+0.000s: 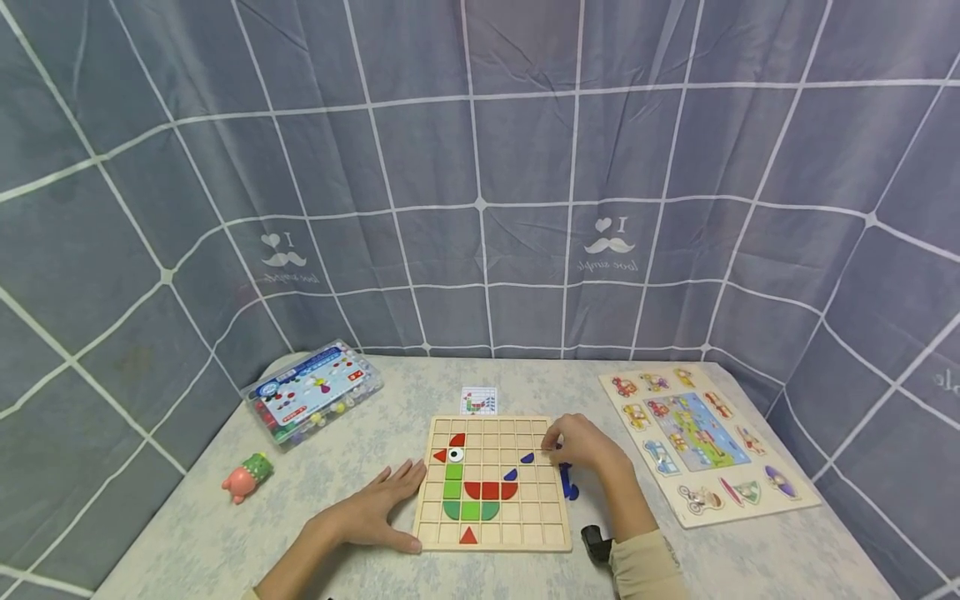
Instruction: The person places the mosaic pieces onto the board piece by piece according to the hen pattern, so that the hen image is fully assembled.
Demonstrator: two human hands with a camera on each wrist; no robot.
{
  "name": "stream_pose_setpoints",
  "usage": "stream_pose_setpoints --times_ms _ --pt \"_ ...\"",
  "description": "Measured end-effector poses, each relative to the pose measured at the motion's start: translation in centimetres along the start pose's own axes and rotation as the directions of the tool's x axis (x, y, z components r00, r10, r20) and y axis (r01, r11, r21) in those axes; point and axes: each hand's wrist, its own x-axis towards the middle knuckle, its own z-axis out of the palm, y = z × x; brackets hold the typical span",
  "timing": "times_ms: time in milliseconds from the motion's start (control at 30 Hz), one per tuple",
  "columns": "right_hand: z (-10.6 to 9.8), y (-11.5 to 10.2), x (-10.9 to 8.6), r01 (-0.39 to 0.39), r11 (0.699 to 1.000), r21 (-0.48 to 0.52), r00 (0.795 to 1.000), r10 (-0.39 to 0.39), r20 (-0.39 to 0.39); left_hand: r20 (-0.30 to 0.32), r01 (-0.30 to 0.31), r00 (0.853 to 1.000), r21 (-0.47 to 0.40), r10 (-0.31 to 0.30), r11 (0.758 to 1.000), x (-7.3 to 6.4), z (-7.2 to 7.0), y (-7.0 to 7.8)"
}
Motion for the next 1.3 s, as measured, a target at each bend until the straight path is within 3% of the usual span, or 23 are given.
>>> stream_pose_setpoints --times_ms 167,367,500,767,933,1300 --pt "-0.4 1.7 -0.8 -0.056 0.998 0.039 0.998 0.057 -0.026 -0.003 -0.002 1.0 -0.001 0.002 1.0 0.0 0.0 0.1" --pt "-0.1 2.7 -0.5 -0.012 0.999 0.038 0.998 0.014 -0.055 -0.003 -0.006 1.0 0.002 0.006 1.0 0.0 0.1 -0.1" --pt "0.4 2.9 0.0 0.003 1.0 0.006 0.997 -0.002 -0.074 -0.007 -0.008 1.0 0.001 0.008 1.0 0.0 0.2 -0.2" --pt "0.5 2.9 0.2 -0.084 0.996 -0.01 0.992 0.082 -0.094 -0.006 -0.011 1.0 0.008 0.011 1.0 0.0 0.2 -0.2" --pt "0.5 3.6 0.4 -0.084 0.994 -0.068 0.987 0.074 -0.139 -0.008 -0.01 1.0 0.015 0.011 1.0 0.0 0.3 -0.3" --pt "0.7 4.4 0.5 -0.126 0.992 -0.033 0.981 0.12 -0.15 -0.008 -0.017 1.0 0.009 0.017 1.0 0.1 0.2 -0.2"
